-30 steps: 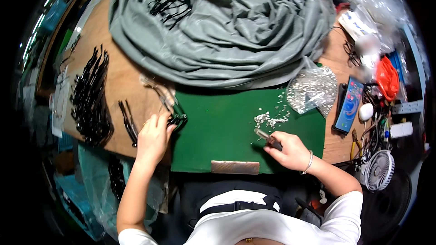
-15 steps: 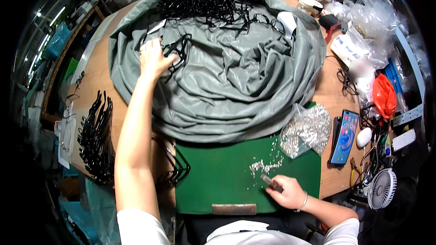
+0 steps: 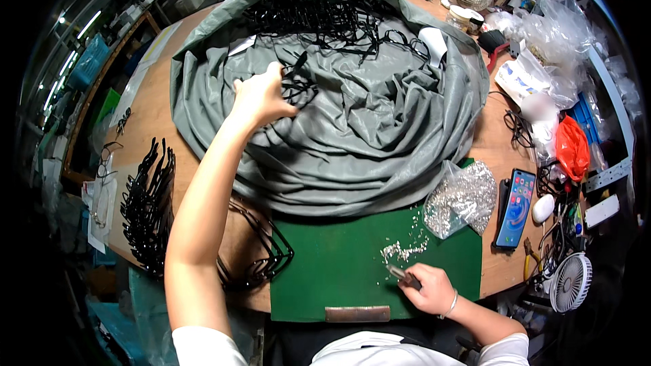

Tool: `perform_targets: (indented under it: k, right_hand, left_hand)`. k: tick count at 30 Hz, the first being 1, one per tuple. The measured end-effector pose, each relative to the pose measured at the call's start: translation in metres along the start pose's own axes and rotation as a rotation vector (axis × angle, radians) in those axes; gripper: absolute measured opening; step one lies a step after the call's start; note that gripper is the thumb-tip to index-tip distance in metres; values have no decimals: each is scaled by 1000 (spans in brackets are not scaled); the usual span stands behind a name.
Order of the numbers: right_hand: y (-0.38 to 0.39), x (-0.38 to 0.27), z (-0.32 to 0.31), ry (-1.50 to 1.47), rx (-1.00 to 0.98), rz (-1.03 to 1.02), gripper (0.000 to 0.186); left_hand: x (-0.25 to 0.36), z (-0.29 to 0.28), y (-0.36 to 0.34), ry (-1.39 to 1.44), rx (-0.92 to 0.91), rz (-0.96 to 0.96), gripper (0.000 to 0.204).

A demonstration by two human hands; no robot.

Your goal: The person repeatedly uses pliers to bend and adjust the arms of multiple black eyeglass frames on a green work mat. They pick up frames from a pile, apply pressure with the pliers, and place the frames back down, continuing the process throughout the clip.

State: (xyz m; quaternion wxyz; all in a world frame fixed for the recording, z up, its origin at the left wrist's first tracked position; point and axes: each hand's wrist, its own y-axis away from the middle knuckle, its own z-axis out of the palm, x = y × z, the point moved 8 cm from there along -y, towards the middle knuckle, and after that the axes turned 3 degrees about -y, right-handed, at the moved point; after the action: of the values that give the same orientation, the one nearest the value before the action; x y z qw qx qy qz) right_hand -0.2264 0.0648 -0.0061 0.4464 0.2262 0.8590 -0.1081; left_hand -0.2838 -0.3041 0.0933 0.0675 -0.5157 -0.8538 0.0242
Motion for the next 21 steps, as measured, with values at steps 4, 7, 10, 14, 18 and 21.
perform_targets:
  k: [4, 7, 10, 14, 18, 21]
  right_hand:
    - [3, -1, 3, -18, 8, 56, 14]
    - [7, -8, 7, -1, 19, -86, 14]
    - [13, -4, 5, -51, 5, -87, 14]
    - [11, -4, -2, -119, 23, -55, 14]
    - [16, -12, -3, -22, -31, -73, 16]
    - [25, -28, 12, 160, -205, -160, 25]
  left_hand:
    - [71, 35, 64, -17, -96, 86, 70]
    - [80, 60, 80, 48, -101, 117, 52]
    - [57, 21, 83, 382, 208, 89, 25]
    - [1, -23, 97, 898, 322, -188, 26]
    - [-9, -69, 155, 918, 510, -182, 40]
    - [47, -79, 197, 799, 299, -102, 64]
